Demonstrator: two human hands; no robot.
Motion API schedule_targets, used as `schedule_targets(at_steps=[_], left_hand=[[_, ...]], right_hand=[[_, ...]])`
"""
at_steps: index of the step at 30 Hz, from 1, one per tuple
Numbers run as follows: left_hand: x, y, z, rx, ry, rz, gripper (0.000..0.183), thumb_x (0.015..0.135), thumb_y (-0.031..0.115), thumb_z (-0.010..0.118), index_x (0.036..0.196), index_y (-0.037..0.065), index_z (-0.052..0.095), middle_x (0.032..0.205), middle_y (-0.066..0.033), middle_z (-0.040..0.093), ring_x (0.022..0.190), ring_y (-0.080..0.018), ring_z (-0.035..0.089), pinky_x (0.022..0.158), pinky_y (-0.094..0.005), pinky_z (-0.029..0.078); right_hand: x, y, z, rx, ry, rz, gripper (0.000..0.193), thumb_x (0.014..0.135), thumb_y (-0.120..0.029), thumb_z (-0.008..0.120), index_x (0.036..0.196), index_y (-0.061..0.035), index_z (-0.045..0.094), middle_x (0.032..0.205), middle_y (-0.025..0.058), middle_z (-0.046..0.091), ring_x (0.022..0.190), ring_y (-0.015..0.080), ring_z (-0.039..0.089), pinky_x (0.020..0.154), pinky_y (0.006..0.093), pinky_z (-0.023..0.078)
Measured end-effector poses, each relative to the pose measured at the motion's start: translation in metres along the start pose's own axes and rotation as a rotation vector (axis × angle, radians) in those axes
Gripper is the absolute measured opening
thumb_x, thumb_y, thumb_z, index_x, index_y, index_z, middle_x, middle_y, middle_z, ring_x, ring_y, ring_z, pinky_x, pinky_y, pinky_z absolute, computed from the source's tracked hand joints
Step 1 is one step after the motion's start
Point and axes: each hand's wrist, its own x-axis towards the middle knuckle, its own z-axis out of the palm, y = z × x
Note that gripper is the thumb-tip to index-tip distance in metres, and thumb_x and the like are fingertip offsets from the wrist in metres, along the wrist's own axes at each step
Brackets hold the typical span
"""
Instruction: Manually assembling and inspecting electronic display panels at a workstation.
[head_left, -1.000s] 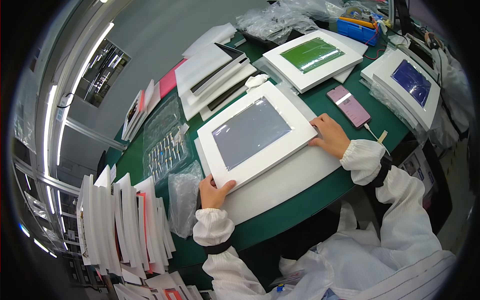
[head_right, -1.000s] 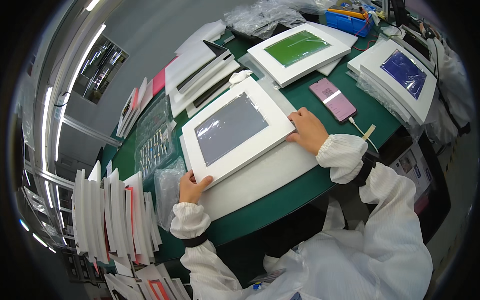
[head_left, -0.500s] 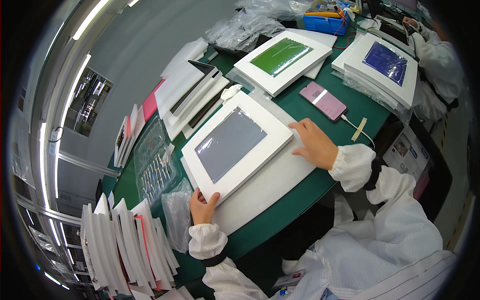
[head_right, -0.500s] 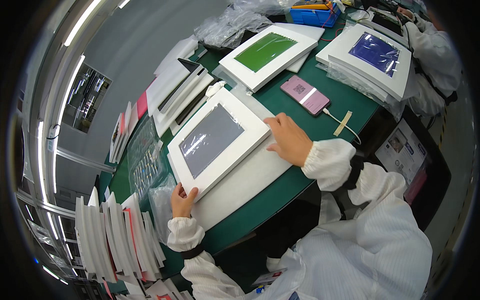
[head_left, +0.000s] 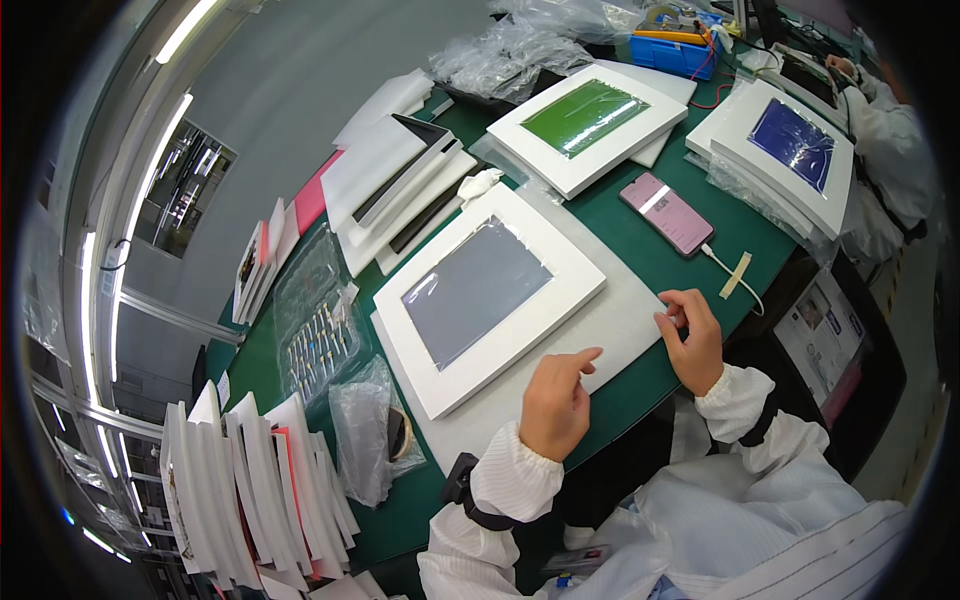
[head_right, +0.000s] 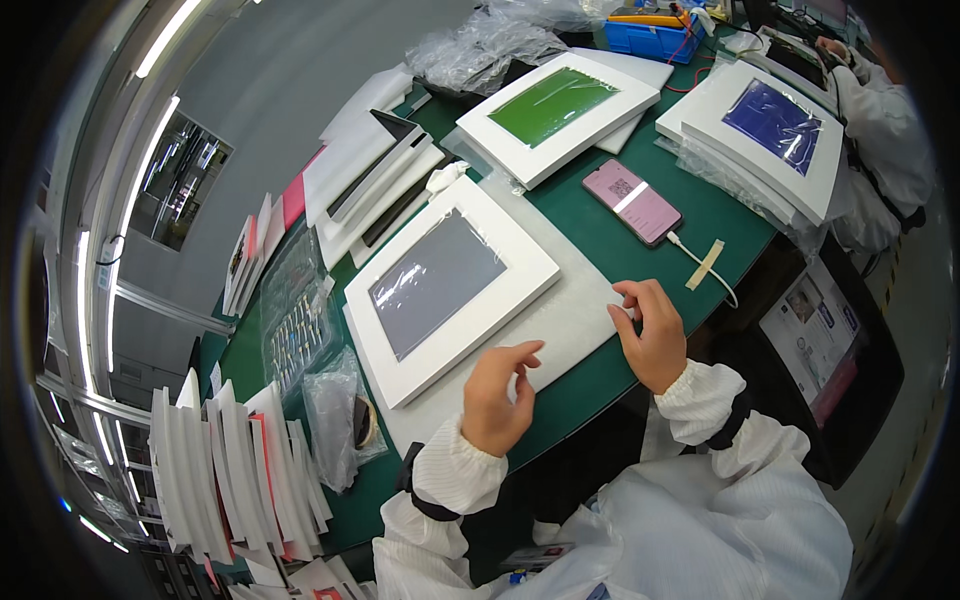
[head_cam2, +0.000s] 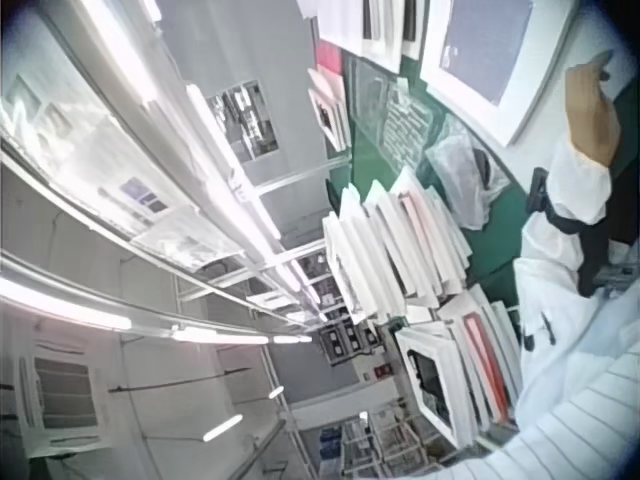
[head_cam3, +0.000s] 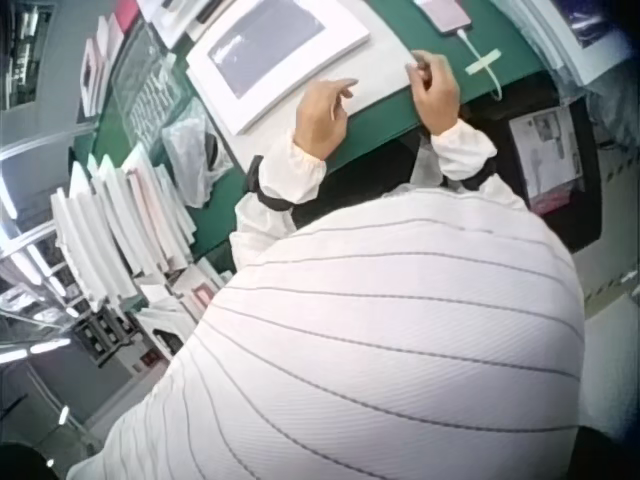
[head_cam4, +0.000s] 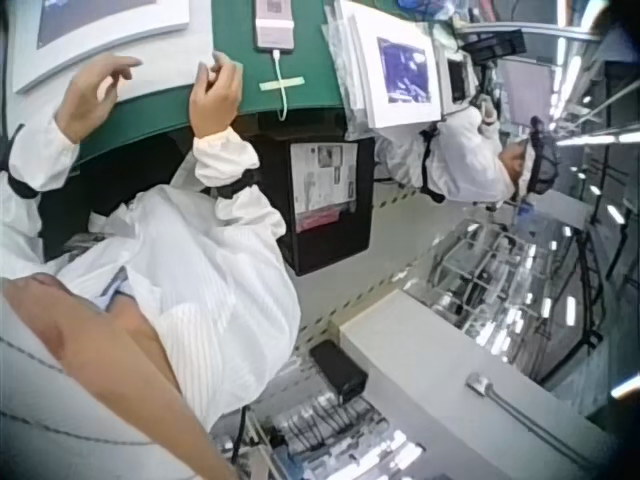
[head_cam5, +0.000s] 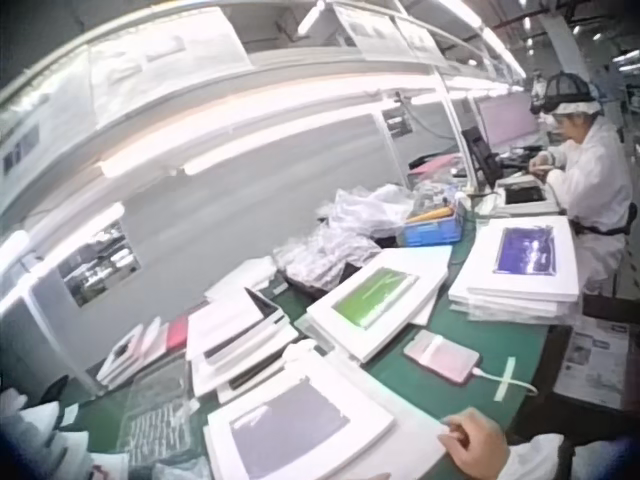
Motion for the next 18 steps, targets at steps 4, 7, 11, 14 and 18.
schedule_targets(at_steps=[4, 7, 11, 14, 18], left_hand=[[-0.007, -0.006, 0.016, -0.047, -0.134, 0.106, 0.049, 0.062, -0.019, 0.050, 0.104, 0.003, 0.060, 0.083, -0.0105, 0.058, 0.074, -0.0263, 0.056, 0.064, -0.0333, 0.047], [-0.020, -0.008, 0.024, -0.104, -0.179, 0.202, 0.044, 0.063, -0.016, 0.053, 0.103, 0.003, 0.060, 0.084, -0.0109, 0.058, 0.076, -0.0281, 0.056, 0.067, -0.0347, 0.047], [-0.025, -0.006, 0.032, -0.178, -0.143, 0.261, 0.038, 0.064, -0.014, 0.056, 0.098, 0.002, 0.061, 0.080, -0.0110, 0.057, 0.075, -0.0272, 0.056, 0.067, -0.0344, 0.047], [-0.025, 0.002, 0.040, -0.212, -0.188, 0.251, 0.037, 0.063, -0.014, 0.056, 0.095, 0.003, 0.062, 0.077, -0.0105, 0.058, 0.073, -0.0276, 0.057, 0.066, -0.0347, 0.047], [-0.027, 0.000, 0.043, -0.175, -0.164, 0.250, 0.034, 0.059, -0.012, 0.058, 0.089, 0.004, 0.063, 0.071, -0.0079, 0.059, 0.065, -0.0262, 0.058, 0.061, -0.0311, 0.047]], right_hand=[[-0.001, -0.001, -0.002, -0.105, -0.010, -0.021, 0.021, 0.079, -0.003, 0.062, 0.098, -0.0015, 0.055, 0.077, 0.0078, 0.048, 0.063, 0.0191, 0.045, 0.058, 0.0293, 0.040], [0.000, -0.004, 0.001, -0.158, 0.007, -0.015, 0.022, 0.078, -0.003, 0.062, 0.099, -0.0015, 0.055, 0.078, 0.0082, 0.049, 0.063, 0.0200, 0.046, 0.058, 0.0300, 0.040], [0.004, -0.002, 0.007, -0.178, -0.015, 0.026, 0.022, 0.078, -0.005, 0.063, 0.098, -0.0027, 0.055, 0.078, 0.0091, 0.049, 0.065, 0.0217, 0.049, 0.060, 0.0306, 0.042], [0.004, -0.003, -0.003, -0.214, 0.007, 0.044, 0.021, 0.078, -0.006, 0.063, 0.098, -0.0036, 0.055, 0.080, 0.0096, 0.050, 0.069, 0.0246, 0.052, 0.062, 0.0326, 0.044], [0.000, 0.000, -0.004, -0.259, 0.040, 0.015, 0.022, 0.080, -0.013, 0.062, 0.100, -0.0050, 0.054, 0.082, 0.0111, 0.052, 0.074, 0.0271, 0.056, 0.065, 0.0348, 0.046]])
